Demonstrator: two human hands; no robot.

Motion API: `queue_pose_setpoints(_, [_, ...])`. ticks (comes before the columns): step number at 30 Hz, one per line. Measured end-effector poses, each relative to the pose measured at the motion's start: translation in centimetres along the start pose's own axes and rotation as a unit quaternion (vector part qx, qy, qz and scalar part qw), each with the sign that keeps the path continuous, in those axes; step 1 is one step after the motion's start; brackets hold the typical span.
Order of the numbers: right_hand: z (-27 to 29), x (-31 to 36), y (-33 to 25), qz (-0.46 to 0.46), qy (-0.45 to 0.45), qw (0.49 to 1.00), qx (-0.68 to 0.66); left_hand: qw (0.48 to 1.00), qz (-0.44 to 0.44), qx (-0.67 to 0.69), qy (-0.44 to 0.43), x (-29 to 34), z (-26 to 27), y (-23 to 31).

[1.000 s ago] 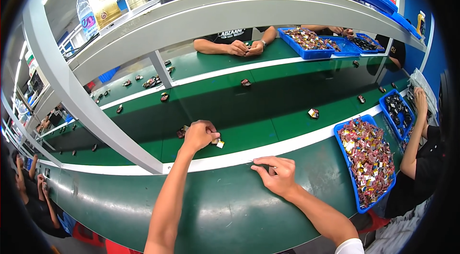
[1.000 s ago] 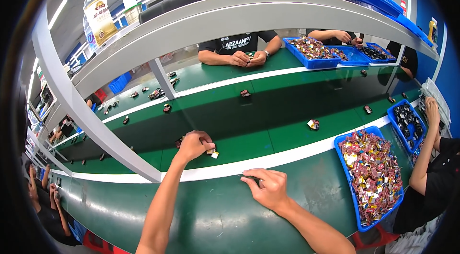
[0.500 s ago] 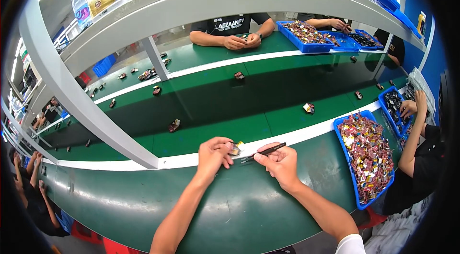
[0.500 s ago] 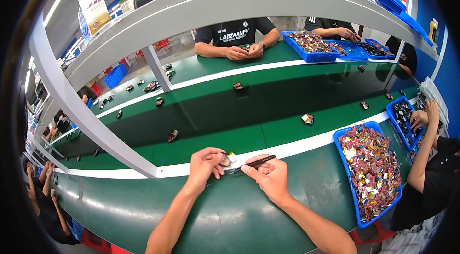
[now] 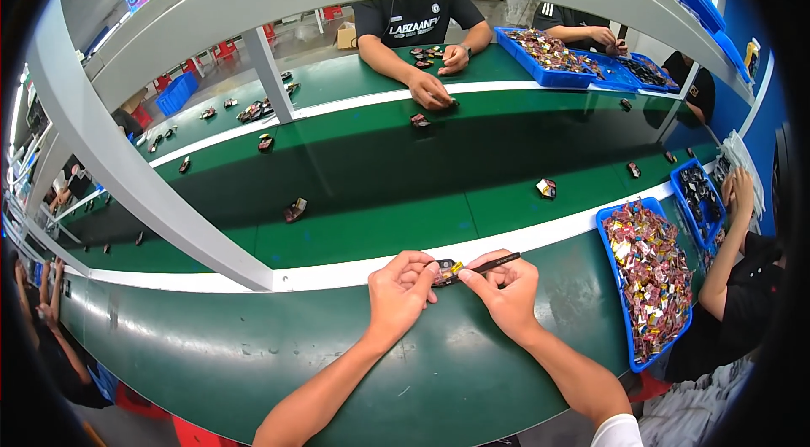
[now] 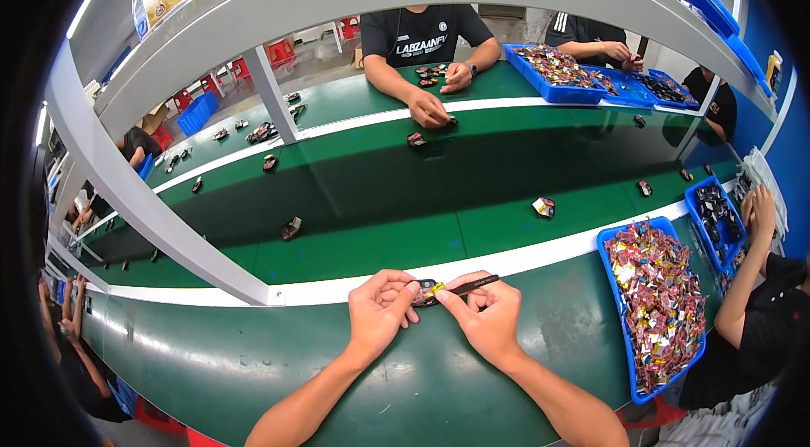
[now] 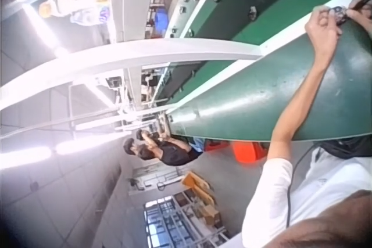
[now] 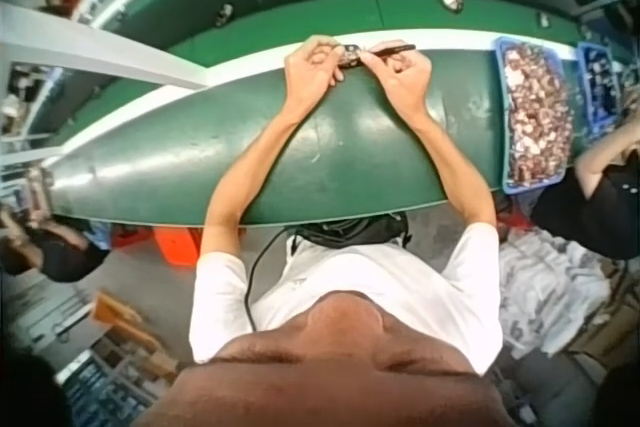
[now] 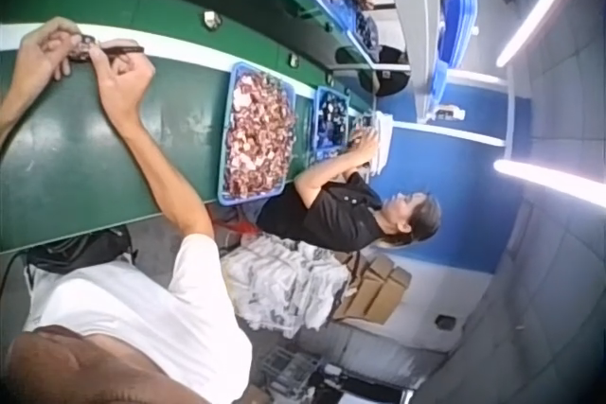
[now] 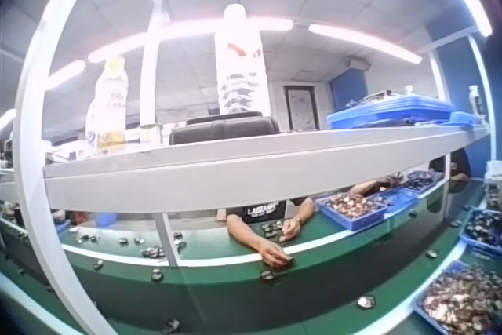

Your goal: The person is assembling small electronic components, specifically inserting internal parts and using a tool to adjust or secure them.

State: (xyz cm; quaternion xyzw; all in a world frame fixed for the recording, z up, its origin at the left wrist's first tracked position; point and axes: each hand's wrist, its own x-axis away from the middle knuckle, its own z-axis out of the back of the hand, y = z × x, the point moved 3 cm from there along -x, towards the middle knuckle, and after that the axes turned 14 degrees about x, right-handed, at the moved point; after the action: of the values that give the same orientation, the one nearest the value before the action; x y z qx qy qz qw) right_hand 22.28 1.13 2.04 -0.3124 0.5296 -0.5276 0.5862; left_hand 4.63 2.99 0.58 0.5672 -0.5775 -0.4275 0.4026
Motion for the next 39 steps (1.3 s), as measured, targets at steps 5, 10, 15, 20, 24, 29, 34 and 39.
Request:
queue_pose_setpoints(5, [-0.08, -0.25, 0.11, -0.002, 0.006, 1.0, 0.02, 1.0, -0.011, 0.007, 0.005, -0.12, 0.29, -0.08])
queue_pose_setpoints(10, [0.07, -0.38, 0.55, 0.003, 0.017, 0.999, 0.043, 1.0, -0.012, 0.009, 0.019, -0.13, 0.15, -0.03])
queue_pose_setpoints(15, [0.08, -0.42, 0.25, 0.007, 0.015, 0.999, 0.049, 0.999, -0.021, 0.014, 0.022, -0.15, 0.13, -0.04])
queue_pose_setpoints(20, [0.14, -0.34, 0.04, 0.014, 0.016, 0.998, 0.064, 0.999, -0.031, 0.01, 0.019, -0.19, 0.14, -0.13])
queue_pose_setpoints(24, [-0.06, -0.28, -0.01, 0.016, 0.013, 0.999, 0.047, 0.999, -0.026, 0.012, 0.026, -0.17, 0.15, -0.14])
queue_pose_setpoints(29, [0.15, -0.3, 0.64, 0.013, 0.018, 0.998, 0.064, 0.999, -0.026, 0.011, 0.031, -0.18, 0.11, -0.12])
queue_pose_setpoints(34, [-0.03, -0.38, 0.0, -0.016, -0.008, 0.998, 0.061, 1.0, -0.017, 0.001, 0.019, -0.21, 0.12, 0.04])
queue_pose_setpoints(39, [-0.35, -0.52, 0.65, -0.068, -0.003, 0.996, -0.053, 0.999, -0.031, 0.027, 0.014, -0.22, 0.3, -0.2])
